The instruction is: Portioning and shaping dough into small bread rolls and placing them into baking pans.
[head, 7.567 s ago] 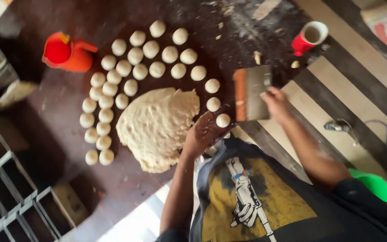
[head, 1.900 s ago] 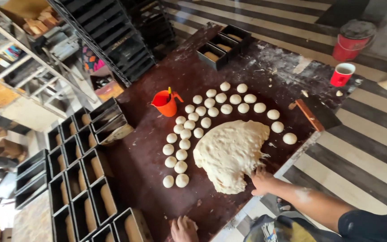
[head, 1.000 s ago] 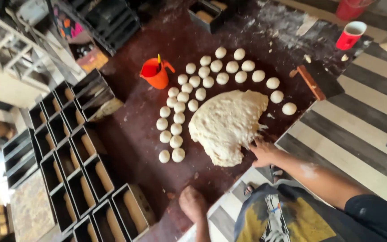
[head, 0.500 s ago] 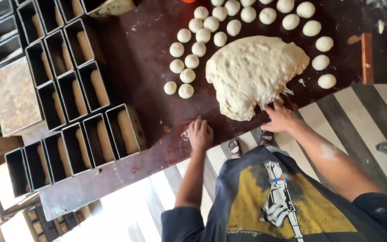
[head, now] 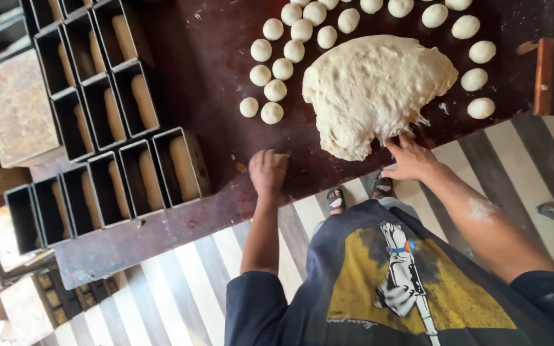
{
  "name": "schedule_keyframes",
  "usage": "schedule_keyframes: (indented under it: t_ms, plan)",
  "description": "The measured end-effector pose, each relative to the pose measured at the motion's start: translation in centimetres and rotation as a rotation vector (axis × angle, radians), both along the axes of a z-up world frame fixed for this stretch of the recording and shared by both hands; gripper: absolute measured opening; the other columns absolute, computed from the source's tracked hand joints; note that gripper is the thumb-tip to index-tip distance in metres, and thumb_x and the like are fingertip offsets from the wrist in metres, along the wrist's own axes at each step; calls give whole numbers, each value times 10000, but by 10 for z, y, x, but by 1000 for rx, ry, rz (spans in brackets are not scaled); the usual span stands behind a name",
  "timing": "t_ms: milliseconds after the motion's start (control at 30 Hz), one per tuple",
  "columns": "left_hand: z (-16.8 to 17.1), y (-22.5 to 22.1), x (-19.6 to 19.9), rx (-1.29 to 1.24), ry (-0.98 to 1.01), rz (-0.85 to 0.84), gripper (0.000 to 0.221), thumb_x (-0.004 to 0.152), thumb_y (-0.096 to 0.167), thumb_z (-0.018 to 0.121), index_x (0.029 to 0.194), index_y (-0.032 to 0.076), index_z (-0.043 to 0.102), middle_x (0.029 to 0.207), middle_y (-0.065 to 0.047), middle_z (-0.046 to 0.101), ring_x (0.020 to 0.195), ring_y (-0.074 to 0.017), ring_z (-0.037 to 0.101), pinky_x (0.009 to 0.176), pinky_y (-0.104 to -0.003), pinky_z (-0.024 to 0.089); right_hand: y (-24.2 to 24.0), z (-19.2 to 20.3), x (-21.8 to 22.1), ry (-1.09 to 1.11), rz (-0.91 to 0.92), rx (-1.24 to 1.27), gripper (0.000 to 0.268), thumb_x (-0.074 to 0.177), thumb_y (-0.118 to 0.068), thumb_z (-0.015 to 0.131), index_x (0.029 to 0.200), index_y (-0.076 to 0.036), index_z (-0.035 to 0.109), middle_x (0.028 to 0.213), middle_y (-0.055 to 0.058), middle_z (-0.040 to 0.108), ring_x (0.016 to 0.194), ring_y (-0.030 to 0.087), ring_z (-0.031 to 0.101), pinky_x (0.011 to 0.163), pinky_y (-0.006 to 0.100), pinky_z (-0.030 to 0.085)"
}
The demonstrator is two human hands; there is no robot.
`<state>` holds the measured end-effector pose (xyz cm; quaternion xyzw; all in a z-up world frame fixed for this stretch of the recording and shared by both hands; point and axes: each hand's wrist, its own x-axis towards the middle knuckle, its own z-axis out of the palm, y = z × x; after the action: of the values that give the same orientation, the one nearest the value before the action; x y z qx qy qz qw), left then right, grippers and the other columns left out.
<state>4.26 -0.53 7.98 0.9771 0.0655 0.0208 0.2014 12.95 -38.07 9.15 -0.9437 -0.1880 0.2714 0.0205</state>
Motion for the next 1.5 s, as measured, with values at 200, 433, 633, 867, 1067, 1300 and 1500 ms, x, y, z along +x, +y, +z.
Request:
schedule_keyframes:
  t_ms: [200, 433, 633, 867, 1067, 1300, 1500]
  plan:
    - [-9, -51, -16, 23, -638, 138, 297, 754, 190, 711, 1006, 35, 680, 1037, -219, 633, 982, -426, 591, 843, -524, 498, -1, -8, 2, 25, -63, 52, 1029, 678, -629, 782, 1549, -225, 413, 1645, 267, 261, 1468, 452, 358, 1154, 531, 411]
    - [-9, -29, -25, 173, -704, -19, 222, 886, 164, 653, 1072, 44, 665, 1151, -167, 657, 1109, -394, 607, 984, -515, 501, -6, -15, 5, 54, -42, -51, 1006, 754, -662, 749, 1570, -229, 349, 1646, 235, 221, 1502, 434, 289, 1215, 557, 303]
    - [-2, -41, 0, 54, -382, -55, 244, 848, 194, 625, 1049, 66, 681, 1125, -184, 661, 1140, -435, 607, 987, -558, 493, 9, 11, 4, 103, -73, -18, 984, 774, -595, 773, 1576, -226, 336, 1666, 250, 169, 1494, 434, 311, 1186, 491, 379]
    - [-22, -65, -28, 106, -589, 83, 303, 801, 193, 666, 1054, 27, 683, 1124, -196, 658, 1062, -434, 609, 891, -537, 503, -8, -14, 4, 33, -80, 119, 892, 760, -546, 771, 1525, -234, 434, 1623, 237, 284, 1445, 371, 422, 1164, 446, 410]
    - [1, -32, 9, -72, -375, -49, 193, 858, 219, 700, 986, 75, 691, 1102, -159, 689, 1073, -395, 624, 953, -485, 497, -7, -24, 3, -82, -166, 214, 777, 775, -526, 776, 1443, -238, 502, 1574, 169, 411, 1359, 355, 517, 1111, 448, 465]
    - [-19, -69, -1, -24, -577, -4, 245, 810, 168, 654, 1023, 49, 673, 1064, -191, 673, 1005, -410, 623, 909, -544, 493, -3, -22, -10, -173, -358, 316, 804, 764, -511, 765, 1448, -216, 460, 1255, 154, 670, 1146, 371, 661, 970, 489, 541]
    - [-23, -45, -6, -44, -472, 52, 156, 888, 243, 716, 951, 117, 649, 1114, -144, 662, 1050, -408, 628, 938, -536, 519, -28, -77, -32, -517, -379, 804, 576, 797, -300, 776, 1301, -110, 573, 1210, 172, 697, 1056, 363, 690, 854, 461, 569]
